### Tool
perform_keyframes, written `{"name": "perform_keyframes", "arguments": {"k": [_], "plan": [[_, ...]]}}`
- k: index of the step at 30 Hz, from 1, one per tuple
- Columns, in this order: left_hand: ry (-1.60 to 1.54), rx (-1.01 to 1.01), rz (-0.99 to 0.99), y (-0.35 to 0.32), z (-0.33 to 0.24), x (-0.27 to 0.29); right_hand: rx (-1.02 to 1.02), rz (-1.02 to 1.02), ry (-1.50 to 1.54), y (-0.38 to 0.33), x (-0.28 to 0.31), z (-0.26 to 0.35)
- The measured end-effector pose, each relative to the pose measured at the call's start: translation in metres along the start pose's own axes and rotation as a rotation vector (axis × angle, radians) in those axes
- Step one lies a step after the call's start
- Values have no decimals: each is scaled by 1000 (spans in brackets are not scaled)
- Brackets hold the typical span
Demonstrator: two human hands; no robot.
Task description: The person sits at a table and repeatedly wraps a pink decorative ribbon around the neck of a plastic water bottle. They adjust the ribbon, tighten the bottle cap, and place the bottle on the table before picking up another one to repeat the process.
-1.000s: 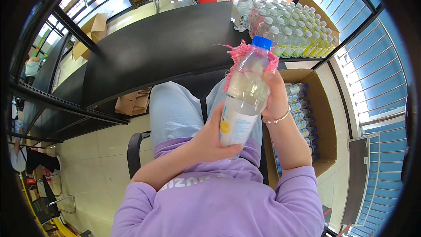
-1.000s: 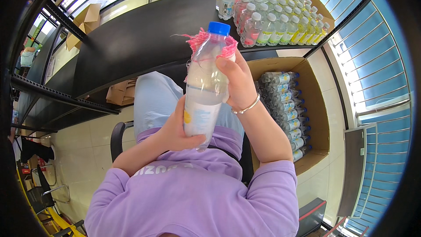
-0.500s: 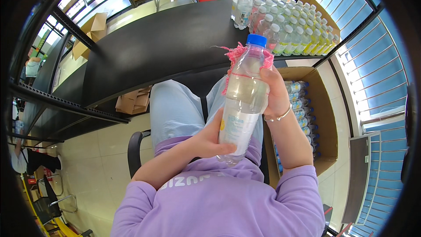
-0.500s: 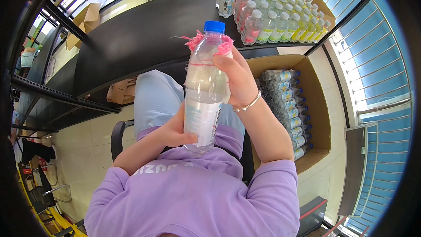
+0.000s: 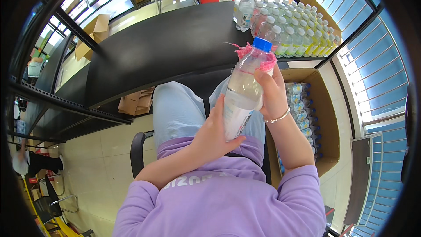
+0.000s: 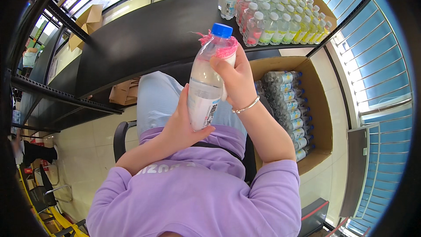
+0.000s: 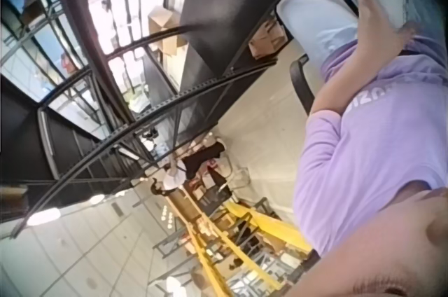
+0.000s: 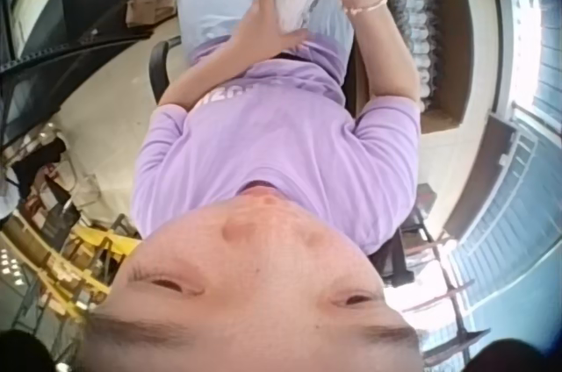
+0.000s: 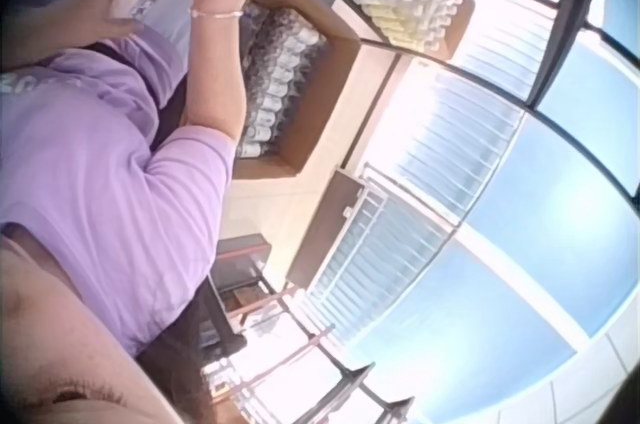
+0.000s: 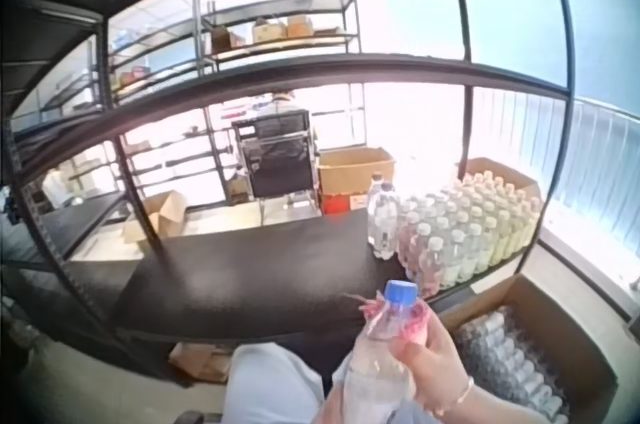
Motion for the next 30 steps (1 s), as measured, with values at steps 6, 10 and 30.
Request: {"name": "perform_keyframes", "arguments": {"k": [6,10,30], "plan": [[-83,-76,-3,-3,0,0,12,157,130,-1,-1,-3],[-304,-94,69,-5,-3,-4,7,270,207,-3,-10,-1],[-1045,-69,226,-5,9,-15,-35,267,267,-5,-5,4]]}}
Point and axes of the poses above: each hand's wrist, its own y-axis towards the middle knuckle, its own x-axis out of the back of the hand, z = x × y, the point moved 6 cm from there along y, towards the middle knuckle, and after that the axes turned 2 degrees about -y, right-handed, at the moved point
